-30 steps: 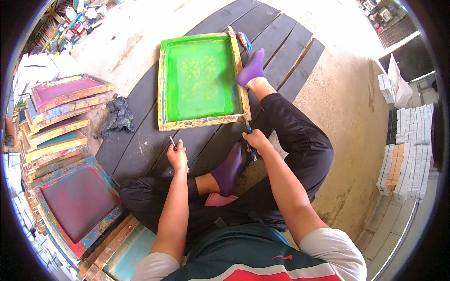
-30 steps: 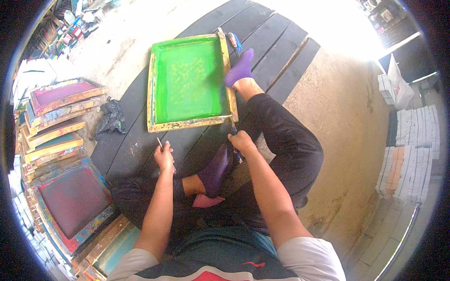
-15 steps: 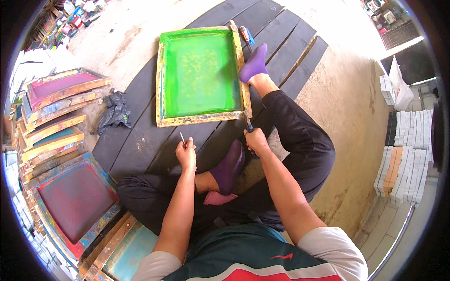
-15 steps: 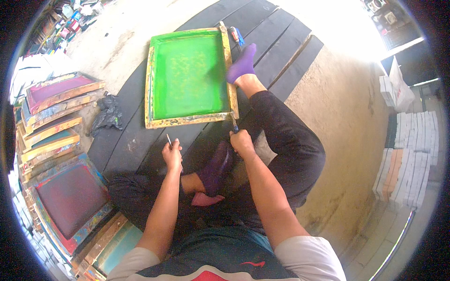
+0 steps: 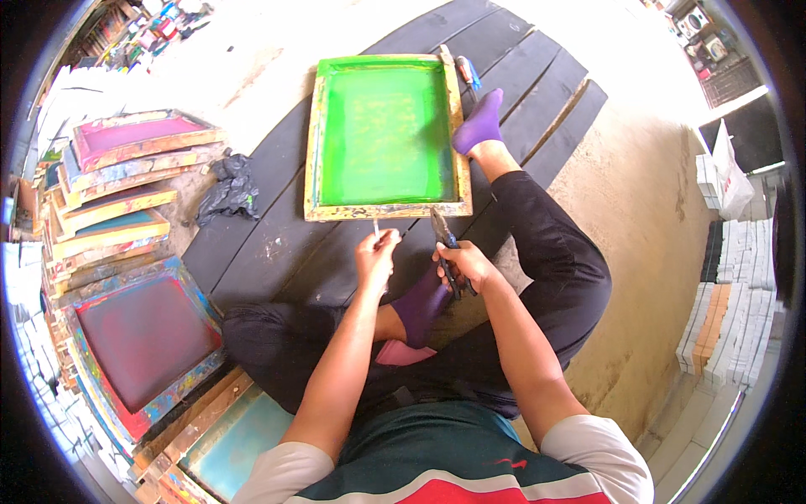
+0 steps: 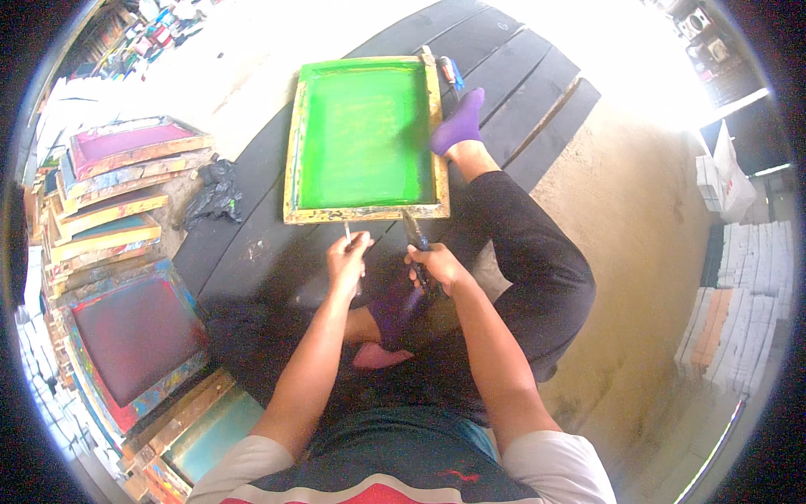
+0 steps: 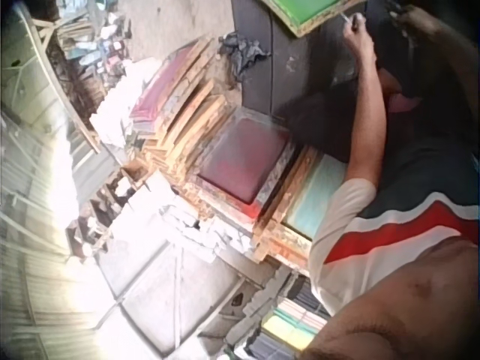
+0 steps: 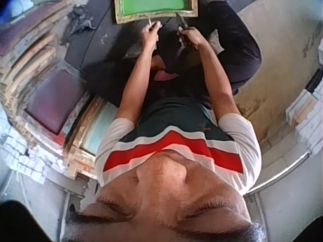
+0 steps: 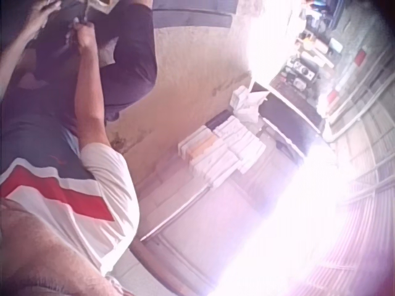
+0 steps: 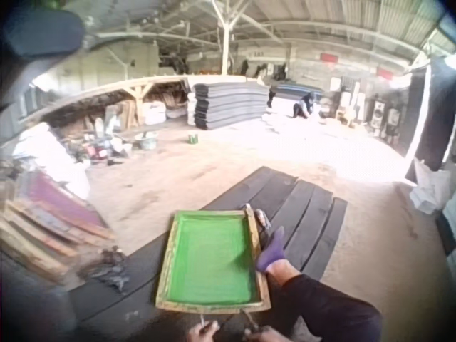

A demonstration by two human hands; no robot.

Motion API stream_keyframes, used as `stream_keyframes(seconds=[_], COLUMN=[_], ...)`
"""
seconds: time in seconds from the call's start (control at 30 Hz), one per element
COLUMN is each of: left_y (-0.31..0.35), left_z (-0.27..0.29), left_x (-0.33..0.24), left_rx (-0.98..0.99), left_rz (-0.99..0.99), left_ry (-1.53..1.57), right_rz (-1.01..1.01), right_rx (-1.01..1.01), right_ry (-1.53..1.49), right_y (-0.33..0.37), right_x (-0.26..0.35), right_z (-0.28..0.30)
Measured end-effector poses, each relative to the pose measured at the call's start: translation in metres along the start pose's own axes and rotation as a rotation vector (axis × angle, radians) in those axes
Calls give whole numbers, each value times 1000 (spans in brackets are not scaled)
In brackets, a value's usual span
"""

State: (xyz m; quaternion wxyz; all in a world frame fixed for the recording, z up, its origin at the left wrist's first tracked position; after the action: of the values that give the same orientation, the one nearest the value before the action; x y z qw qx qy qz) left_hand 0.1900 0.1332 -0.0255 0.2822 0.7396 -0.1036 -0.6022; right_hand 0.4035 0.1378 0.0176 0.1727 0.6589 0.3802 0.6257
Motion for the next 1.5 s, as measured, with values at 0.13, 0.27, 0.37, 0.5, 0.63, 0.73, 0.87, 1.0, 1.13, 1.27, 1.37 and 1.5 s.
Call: stream_keyframes(seconds=[0.13, 0.27, 0.37, 0.5, 0.63, 0.73, 0.87, 1.0, 1.13, 1.27, 1.37, 1.5], left_y=[1, -8, -2, -6, -21, -38, -55, -63, -66, -67, -69, -62], left_z=[-20, -15, -12, -14, 0, 31, 94, 159, 211, 238, 235, 201], left_x=[-14, -6, -9, -4, 1, 17, 34, 32, 7, -10, -5, 8], left_rx=[6, -103, -183, -229, -340, -422, -570, -722, -876, -953, -934, -831], left_rz=[-153, -362, -380, -374, -376, -219, -125, -83, -125, -33, -37, 4], left_ry=[21, -129, -260, -317, -305, -261, -216, -225, -214, -163, -127, -122], right_rz=[-65, -77, -52, -63, -63, -25, -50, -41, -70, -46, -37, -51], right_rx=[147, 201, 245, 212, 87, -79, -232, -314, -294, -318, -338, -431], right_ry=[59, 60, 70, 85, 38, 25, 53, -10, 11, 10, 35, -39], right_y=[12, 15, 8, 2, -2, -7, -10, -10, -21, -31, -34, -30], right_x=[6, 0, -9, -21, -22, -22, -19, -19, -26, -32, -33, -34], right_z=[-37, -47, -43, -36, -22, 1, 23, 24, 27, 28, 24, 22])
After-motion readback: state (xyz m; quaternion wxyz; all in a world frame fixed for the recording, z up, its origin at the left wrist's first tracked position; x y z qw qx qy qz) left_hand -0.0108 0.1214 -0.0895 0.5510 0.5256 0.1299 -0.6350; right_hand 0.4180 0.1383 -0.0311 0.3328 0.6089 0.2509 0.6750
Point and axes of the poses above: each hand's wrist, its own y-axis away from the middle knuckle, its own z-axis out of the back of the hand, x = y × z, the point moved 5 cm from there along -y, towards the middle knuckle, and after that the axes turned 6 degrees about z, right-handed, at the moved point
